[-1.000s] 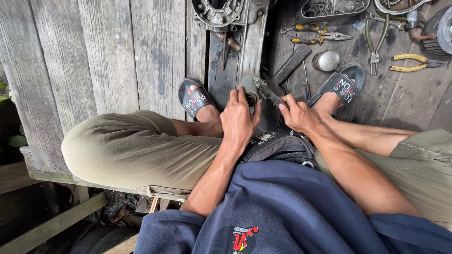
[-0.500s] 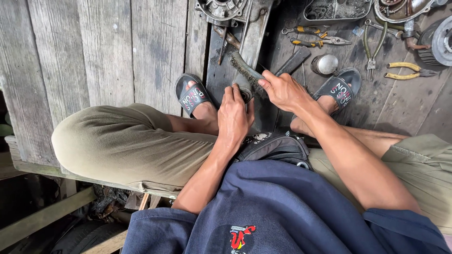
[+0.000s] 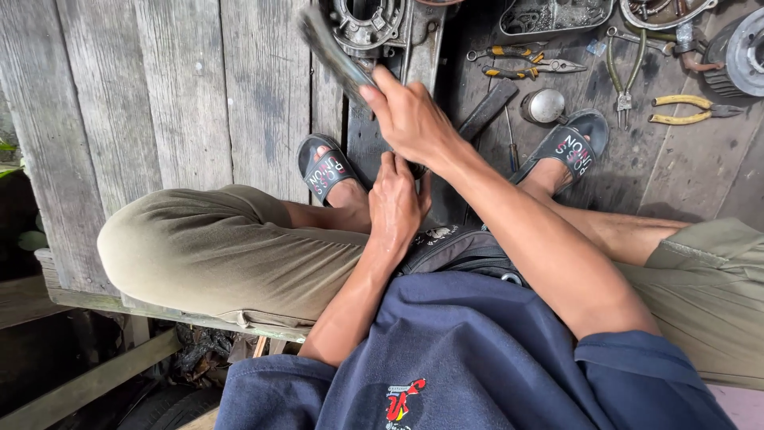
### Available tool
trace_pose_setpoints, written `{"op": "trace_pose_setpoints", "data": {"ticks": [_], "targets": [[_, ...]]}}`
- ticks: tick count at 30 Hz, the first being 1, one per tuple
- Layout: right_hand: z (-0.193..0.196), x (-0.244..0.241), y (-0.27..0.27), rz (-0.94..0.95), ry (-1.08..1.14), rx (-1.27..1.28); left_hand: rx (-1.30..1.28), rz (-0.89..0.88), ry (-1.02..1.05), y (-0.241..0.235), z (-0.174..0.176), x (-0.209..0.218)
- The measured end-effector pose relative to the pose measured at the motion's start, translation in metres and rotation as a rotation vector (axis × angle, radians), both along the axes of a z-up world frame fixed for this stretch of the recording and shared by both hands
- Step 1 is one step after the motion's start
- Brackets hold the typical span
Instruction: Cleaning grease and dirt from disassembled motorcycle engine casings using a wire brush and a scraper.
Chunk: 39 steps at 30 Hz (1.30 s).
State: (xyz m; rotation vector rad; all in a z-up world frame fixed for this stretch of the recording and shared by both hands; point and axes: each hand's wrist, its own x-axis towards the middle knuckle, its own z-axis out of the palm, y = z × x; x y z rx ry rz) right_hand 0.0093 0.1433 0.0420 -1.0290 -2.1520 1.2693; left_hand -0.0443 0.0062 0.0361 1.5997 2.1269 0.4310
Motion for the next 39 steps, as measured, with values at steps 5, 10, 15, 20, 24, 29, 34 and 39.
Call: {"op": "trace_pose_setpoints", "data": {"ticks": [5,10,15,20,24,29,34,39], "targets": [[0.037,0.028,0.031,0.024,0.122,0.089,0.022,0.012,-0.068,0.002,0.007,0.001],[-0.032,0.132,-0.024,-0.119,-0.218,0.007,-0.042,0.026,-0.020,-0.002,-0.012,0.000],[-0.051,0.153,-0.072,-0.043,-0.362,-0.049,-0.033,0.027,-0.047,0.000,-0.008,0.000],[-0.084,0.159,-0.086,-0.033,-0.355,0.003,-0.003,0.036,-0.033,0.002,-0.004,-0.001],[-0.088,0.165,-0.085,0.002,-0.335,-0.004,-0.020,0.021,-0.052,0.000,-0.006,0.000],[-0.077,0.158,-0.078,0.030,-0.341,-0.052,-0.018,0.020,-0.037,-0.003,-0.012,0.001],[-0.053,0.113,-0.054,-0.006,-0.313,-0.015,-0.021,-0.001,0.008,-0.002,-0.006,0.003],[-0.028,0.050,-0.010,-0.068,-0.094,0.015,-0.004,-0.027,-0.032,-0.001,0.003,0.005]]}}
